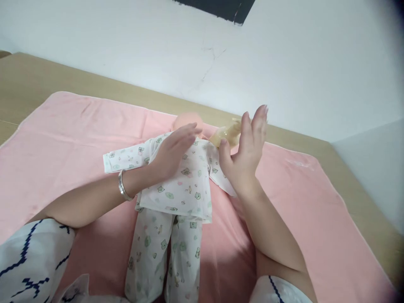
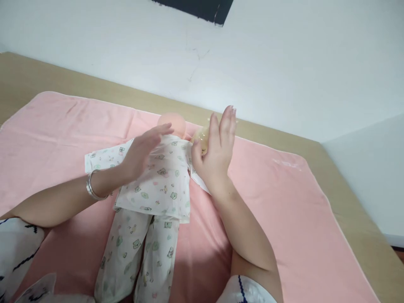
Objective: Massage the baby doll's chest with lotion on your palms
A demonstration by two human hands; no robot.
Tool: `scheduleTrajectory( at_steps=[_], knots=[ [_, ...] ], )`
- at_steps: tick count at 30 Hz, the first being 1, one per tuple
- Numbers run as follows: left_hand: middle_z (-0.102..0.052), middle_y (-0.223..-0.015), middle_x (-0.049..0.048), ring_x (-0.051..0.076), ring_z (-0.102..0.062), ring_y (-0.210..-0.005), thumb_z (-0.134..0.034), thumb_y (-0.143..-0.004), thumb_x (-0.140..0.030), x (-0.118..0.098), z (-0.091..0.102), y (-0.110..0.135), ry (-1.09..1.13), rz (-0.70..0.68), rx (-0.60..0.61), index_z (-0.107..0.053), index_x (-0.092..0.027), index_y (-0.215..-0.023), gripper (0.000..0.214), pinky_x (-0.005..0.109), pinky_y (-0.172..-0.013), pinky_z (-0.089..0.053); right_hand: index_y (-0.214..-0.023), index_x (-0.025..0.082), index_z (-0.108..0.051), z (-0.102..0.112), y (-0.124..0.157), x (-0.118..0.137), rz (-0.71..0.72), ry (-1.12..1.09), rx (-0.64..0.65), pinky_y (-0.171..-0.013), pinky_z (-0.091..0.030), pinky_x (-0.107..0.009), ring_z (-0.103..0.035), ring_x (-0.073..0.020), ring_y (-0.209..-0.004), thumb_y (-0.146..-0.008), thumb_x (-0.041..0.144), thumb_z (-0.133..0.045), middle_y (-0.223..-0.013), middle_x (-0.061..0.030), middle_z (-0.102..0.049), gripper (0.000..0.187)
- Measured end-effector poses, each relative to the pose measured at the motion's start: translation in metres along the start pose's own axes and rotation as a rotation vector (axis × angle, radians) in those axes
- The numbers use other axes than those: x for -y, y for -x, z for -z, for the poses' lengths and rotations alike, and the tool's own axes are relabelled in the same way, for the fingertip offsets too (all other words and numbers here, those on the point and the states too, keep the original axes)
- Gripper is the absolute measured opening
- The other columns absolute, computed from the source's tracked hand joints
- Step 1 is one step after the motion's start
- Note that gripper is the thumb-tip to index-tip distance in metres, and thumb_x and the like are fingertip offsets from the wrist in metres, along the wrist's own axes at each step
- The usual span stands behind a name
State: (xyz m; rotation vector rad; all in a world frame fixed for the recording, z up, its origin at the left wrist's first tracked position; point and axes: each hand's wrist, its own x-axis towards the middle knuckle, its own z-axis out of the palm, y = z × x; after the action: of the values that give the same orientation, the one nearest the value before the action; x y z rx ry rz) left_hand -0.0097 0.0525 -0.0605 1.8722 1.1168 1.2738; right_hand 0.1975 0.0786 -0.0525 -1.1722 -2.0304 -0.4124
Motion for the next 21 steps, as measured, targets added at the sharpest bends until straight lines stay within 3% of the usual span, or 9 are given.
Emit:
scheduleTrajectory(
  at_steps=[4, 9, 13, 16, 21],
  knots=[
    [-0.056, -0.143, 0.0099, 0.022, -0.051, -0.137, 0.005, -0.102, -0.045, 0.005, -0.008, -0.064, 0.254, 0.097, 0.2, -0.049, -0.018, -0.14, 0.071, 0.044, -0.104, -0.054, -0.157, 0.017, -0.009, -0.017, 0.0, -0.014, -0.077, -0.002, 0.093, -0.114, -0.026, -0.07, -0.016, -0.0375, -0.152, -0.095, 0.031, -0.034, -0.16, -0.018, -0.026, 0.068],
    [-0.058, -0.136, 0.0145, 0.028, -0.048, -0.139, -0.006, -0.097, -0.062, 0.019, -0.031, -0.103, 0.279, 0.047, 0.276, -0.051, -0.016, -0.139, 0.077, 0.049, -0.103, -0.051, -0.15, 0.011, -0.031, -0.021, 0.002, -0.013, -0.096, 0.006, 0.108, -0.117, -0.021, -0.068, -0.03, -0.0364, -0.146, -0.09, 0.024, -0.037, -0.151, -0.02, -0.043, 0.061],
    [-0.057, -0.138, 0.0147, 0.03, -0.043, -0.142, -0.007, -0.094, -0.067, 0.022, -0.042, -0.105, 0.305, 0.062, 0.26, -0.051, -0.016, -0.138, 0.08, 0.052, -0.104, -0.048, -0.146, 0.013, -0.039, -0.019, 0.001, -0.012, -0.103, 0.024, 0.095, -0.116, -0.025, -0.067, -0.034, -0.0352, -0.144, -0.088, 0.021, -0.038, -0.148, -0.0183, -0.047, 0.058],
    [-0.061, -0.133, 0.015, 0.03, -0.048, -0.139, -0.003, -0.093, -0.068, 0.02, -0.036, -0.097, 0.302, 0.08, 0.233, -0.054, -0.017, -0.136, 0.084, 0.053, -0.105, -0.046, -0.146, 0.013, -0.038, -0.019, 0.0, -0.013, -0.095, 0.049, 0.101, -0.115, -0.025, -0.067, -0.033, -0.0358, -0.145, -0.087, 0.023, -0.04, -0.149, -0.0186, -0.046, 0.06],
    [-0.066, -0.127, 0.0155, 0.03, -0.06, -0.126, -0.002, -0.096, -0.06, 0.002, -0.01, -0.059, 0.449, 0.242, 0.252, -0.052, -0.014, -0.137, 0.079, 0.052, -0.104, -0.049, -0.145, 0.017, -0.04, -0.012, -0.002, -0.012, -0.095, 0.096, 0.117, -0.113, -0.006, -0.077, -0.036, -0.038, -0.144, -0.087, 0.033, -0.049, -0.152, -0.0187, -0.043, 0.061]
  ],
)
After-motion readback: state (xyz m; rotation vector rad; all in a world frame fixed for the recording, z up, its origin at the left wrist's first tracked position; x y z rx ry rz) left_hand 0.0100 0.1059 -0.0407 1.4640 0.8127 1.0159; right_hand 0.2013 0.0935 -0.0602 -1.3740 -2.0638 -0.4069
